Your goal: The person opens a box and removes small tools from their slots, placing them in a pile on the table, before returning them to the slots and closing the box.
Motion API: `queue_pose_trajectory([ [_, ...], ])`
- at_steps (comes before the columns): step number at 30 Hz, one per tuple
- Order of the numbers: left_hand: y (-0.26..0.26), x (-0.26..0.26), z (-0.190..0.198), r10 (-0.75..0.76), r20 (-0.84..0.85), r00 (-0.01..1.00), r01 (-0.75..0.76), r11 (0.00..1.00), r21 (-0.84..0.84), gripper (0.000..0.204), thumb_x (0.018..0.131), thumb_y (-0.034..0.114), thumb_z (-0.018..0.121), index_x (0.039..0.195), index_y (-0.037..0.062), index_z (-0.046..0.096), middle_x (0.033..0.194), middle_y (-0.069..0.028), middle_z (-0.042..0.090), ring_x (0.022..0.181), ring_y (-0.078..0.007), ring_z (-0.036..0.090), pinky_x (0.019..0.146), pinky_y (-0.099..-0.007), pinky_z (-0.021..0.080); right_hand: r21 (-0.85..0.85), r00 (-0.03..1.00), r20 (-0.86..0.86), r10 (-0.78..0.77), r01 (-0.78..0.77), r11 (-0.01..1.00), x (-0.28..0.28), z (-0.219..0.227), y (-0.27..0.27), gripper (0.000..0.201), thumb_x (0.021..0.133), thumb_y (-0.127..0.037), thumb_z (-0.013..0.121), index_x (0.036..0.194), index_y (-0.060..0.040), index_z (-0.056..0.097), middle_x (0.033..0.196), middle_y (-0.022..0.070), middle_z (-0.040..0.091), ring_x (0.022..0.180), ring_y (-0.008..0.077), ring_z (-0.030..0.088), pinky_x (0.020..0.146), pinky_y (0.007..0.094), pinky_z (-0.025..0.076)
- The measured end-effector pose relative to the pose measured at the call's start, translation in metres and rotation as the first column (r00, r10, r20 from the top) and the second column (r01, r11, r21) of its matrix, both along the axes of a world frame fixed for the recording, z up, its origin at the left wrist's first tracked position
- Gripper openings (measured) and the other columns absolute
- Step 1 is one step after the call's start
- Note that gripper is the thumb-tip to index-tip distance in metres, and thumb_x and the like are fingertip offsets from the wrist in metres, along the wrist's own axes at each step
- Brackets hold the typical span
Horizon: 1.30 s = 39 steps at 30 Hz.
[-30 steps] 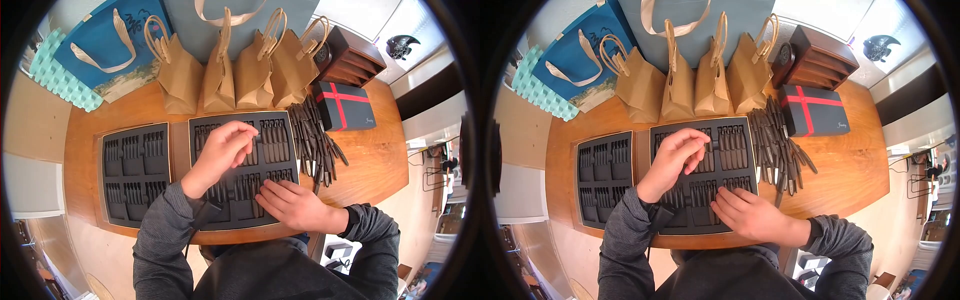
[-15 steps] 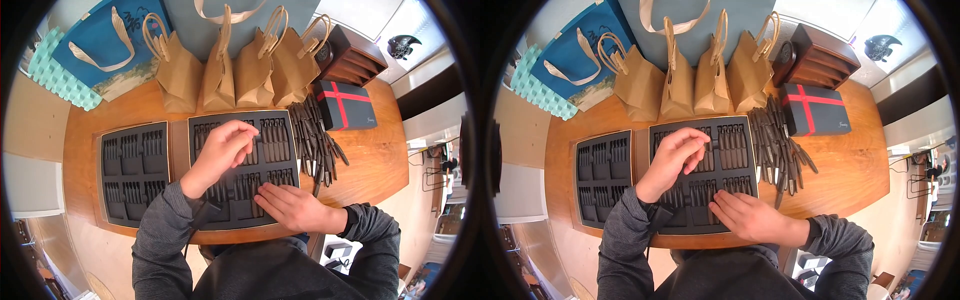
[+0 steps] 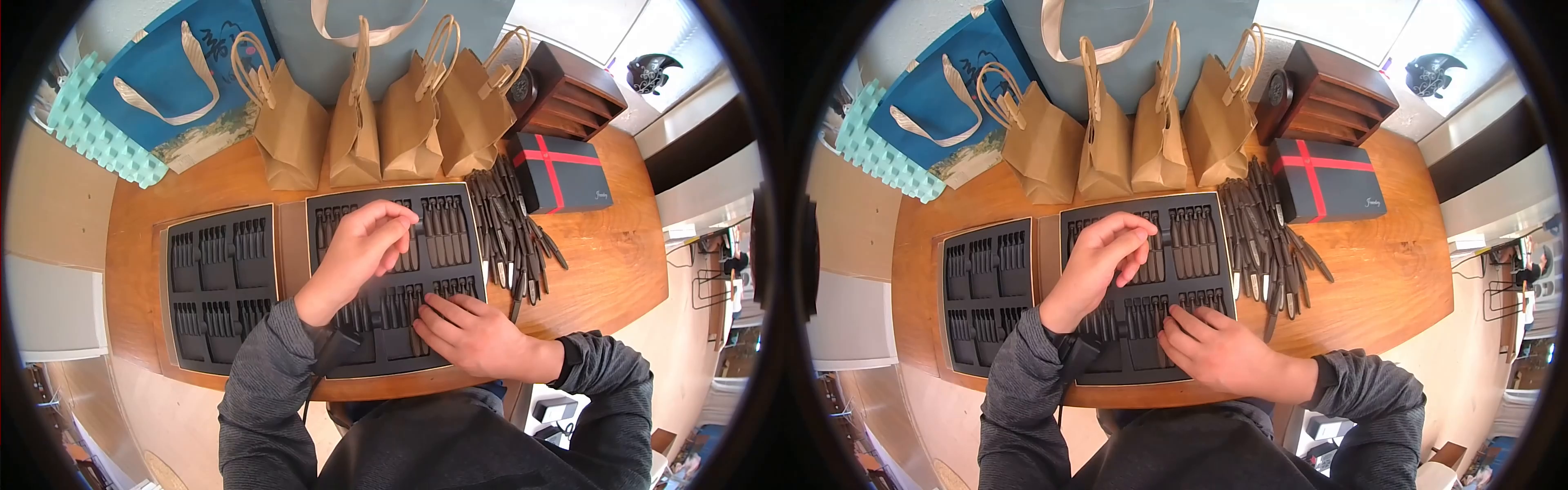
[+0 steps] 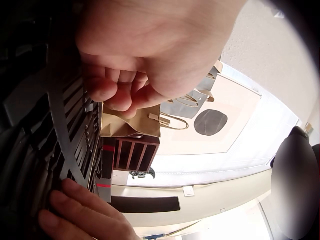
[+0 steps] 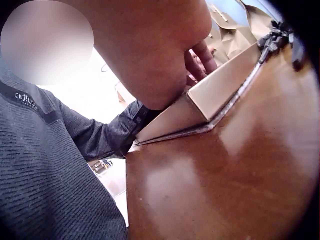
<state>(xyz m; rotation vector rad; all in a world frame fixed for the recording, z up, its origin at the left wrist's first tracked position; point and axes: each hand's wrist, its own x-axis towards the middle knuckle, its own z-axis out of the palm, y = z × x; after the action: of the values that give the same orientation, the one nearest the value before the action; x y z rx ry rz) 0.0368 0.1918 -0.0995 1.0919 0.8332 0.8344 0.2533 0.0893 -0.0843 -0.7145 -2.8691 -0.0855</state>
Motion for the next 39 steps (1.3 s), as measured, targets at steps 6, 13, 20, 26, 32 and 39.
queue_pose_trajectory([
  [6,0.0,0.0,0.0,0.001,0.009,1.0,-0.001,1.0,0.001,0.017,0.102,0.015,0.055,0.108,0.0013,0.065,0.078,-0.0012,0.059,0.058,-0.0062,0.049,0.048,-0.0213,0.037,-0.041,0.999,-0.021,-0.032,0.032,0.999,-0.002,0.005,0.0,0.043,0.076,-0.016,0.059,0.115,0.0021,0.065,0.127,0.0163,0.063,0.124,0.0312,0.059,0.095,0.0384,0.052],
  [13,0.0,-0.001,0.001,-0.005,-0.004,1.0,0.005,1.0,-0.005,0.018,0.102,0.015,0.055,0.108,0.0008,0.064,0.078,-0.0011,0.059,0.058,-0.006,0.049,0.048,-0.0213,0.037,-0.117,0.997,-0.07,0.022,-0.03,0.993,-0.003,-0.001,0.006,0.041,0.078,-0.017,0.059,0.112,0.0048,0.064,0.13,0.0218,0.061,0.127,0.035,0.055,0.099,0.0416,0.05],
  [20,0.001,0.0,0.001,0.0,-0.007,1.0,0.0,1.0,-0.007,0.018,0.102,0.015,0.055,0.109,0.0011,0.064,0.078,-0.0013,0.059,0.058,-0.0063,0.049,0.048,-0.0213,0.036,-0.283,0.992,-0.125,0.028,-0.063,0.957,0.007,0.001,0.007,0.039,0.08,-0.017,0.059,0.117,-0.0038,0.063,0.139,0.0248,0.054,0.13,0.0378,0.053,0.105,0.0455,0.047],
  [26,0.0,0.0,0.001,0.017,-0.014,1.0,-0.017,1.0,-0.022,0.018,0.102,0.017,0.057,0.109,0.0019,0.065,0.077,-0.0012,0.06,0.056,-0.0059,0.049,0.047,-0.0209,0.036,-0.236,0.995,-0.077,0.068,-0.085,0.968,0.009,0.002,0.005,0.037,0.083,-0.018,0.058,0.117,-0.0075,0.063,0.142,0.0258,0.051,0.132,0.0387,0.052,0.108,0.0477,0.045],
  [32,-0.002,0.002,0.002,0.026,-0.034,0.999,-0.026,1.0,-0.009,0.017,0.103,0.015,0.055,0.109,0.0021,0.064,0.076,-0.0017,0.059,0.054,-0.0066,0.048,0.046,-0.0212,0.035,-0.112,0.999,-0.04,0.021,-0.026,0.993,0.005,-0.004,-0.005,0.034,0.084,-0.02,0.059,0.116,-0.0093,0.062,0.141,0.024,0.054,0.134,0.0377,0.051,0.108,0.0459,0.045],
  [39,-0.003,0.0,0.002,0.019,-0.018,1.0,-0.02,1.0,-0.02,0.02,0.102,0.018,0.058,0.111,0.0012,0.064,0.078,-0.0022,0.06,0.056,-0.0065,0.05,0.047,-0.0211,0.038,-0.206,0.983,-0.182,0.016,-0.054,0.977,0.017,-0.003,0.004,0.038,0.08,-0.014,0.062,0.118,-0.0107,0.064,0.139,0.0178,0.057,0.131,0.0321,0.055,0.105,0.0415,0.048],
])
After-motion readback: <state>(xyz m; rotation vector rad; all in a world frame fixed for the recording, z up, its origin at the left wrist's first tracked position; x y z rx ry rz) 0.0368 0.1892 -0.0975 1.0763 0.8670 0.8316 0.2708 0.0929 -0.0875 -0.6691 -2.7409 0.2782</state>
